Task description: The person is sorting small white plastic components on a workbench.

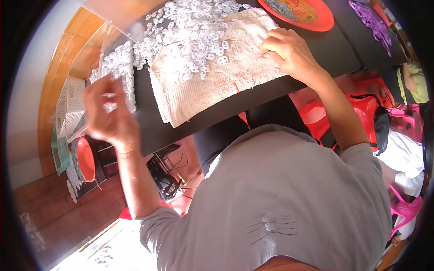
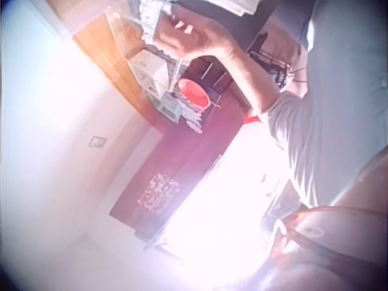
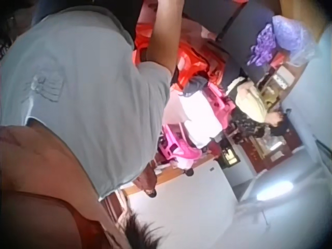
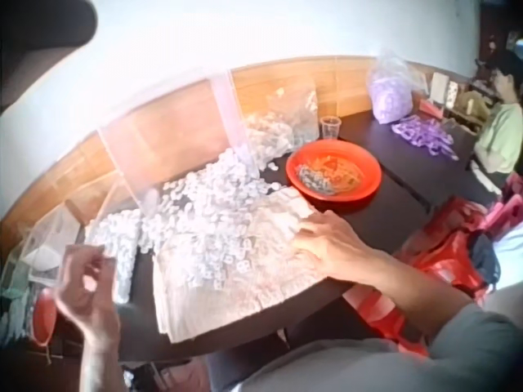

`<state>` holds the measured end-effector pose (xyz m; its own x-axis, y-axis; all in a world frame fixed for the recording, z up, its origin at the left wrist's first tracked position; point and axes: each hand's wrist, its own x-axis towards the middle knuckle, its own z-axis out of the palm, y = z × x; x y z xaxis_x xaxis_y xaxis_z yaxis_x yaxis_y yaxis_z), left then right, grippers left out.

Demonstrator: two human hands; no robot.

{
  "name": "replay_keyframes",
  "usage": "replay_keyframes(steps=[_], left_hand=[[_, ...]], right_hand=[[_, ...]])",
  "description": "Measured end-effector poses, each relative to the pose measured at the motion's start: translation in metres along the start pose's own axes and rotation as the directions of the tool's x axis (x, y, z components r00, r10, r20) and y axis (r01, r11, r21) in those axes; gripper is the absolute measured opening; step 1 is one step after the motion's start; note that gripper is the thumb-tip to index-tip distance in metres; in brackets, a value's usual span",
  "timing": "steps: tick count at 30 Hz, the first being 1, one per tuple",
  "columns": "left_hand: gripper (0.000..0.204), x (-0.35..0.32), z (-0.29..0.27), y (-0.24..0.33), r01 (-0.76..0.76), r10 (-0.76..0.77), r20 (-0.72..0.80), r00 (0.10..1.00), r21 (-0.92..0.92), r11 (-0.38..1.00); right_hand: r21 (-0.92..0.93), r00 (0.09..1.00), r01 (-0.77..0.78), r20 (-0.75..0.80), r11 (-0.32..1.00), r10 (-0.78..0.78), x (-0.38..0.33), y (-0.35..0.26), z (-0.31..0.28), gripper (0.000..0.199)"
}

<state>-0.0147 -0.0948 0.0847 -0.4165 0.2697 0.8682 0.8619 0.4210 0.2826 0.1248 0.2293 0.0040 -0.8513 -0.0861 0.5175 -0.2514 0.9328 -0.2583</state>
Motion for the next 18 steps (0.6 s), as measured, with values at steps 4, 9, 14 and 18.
replay_keyframes(steps=[4, 9, 14, 18], left_hand=[[0.011, -0.021, 0.046, 0.025, 0.194, -0.073, 0.44, 0.895, -0.236, 0.952], [0.013, -0.036, 0.11, 0.031, -0.017, 0.134, 0.513, 0.848, -0.227, 0.974], [0.012, -0.04, 0.13, 0.029, -0.192, 0.207, 0.644, 0.737, -0.094, 0.977], [0.009, -0.037, 0.123, 0.029, 0.193, 0.025, 0.667, 0.745, -0.251, 0.949]], right_hand=[[0.049, 0.999, -0.038, -0.031, 0.998, 0.04, 0.008, -0.006, 0.002, 0.011], [-0.082, 0.998, 0.046, 0.036, 0.996, -0.043, 0.008, -0.01, 0.009, 0.009], [-0.11, 0.998, 0.014, 0.069, 0.994, -0.006, 0.004, -0.012, 0.009, 0.012], [-0.019, 0.997, 0.025, -0.074, 0.999, -0.027, 0.005, -0.014, 0.006, 0.011]])
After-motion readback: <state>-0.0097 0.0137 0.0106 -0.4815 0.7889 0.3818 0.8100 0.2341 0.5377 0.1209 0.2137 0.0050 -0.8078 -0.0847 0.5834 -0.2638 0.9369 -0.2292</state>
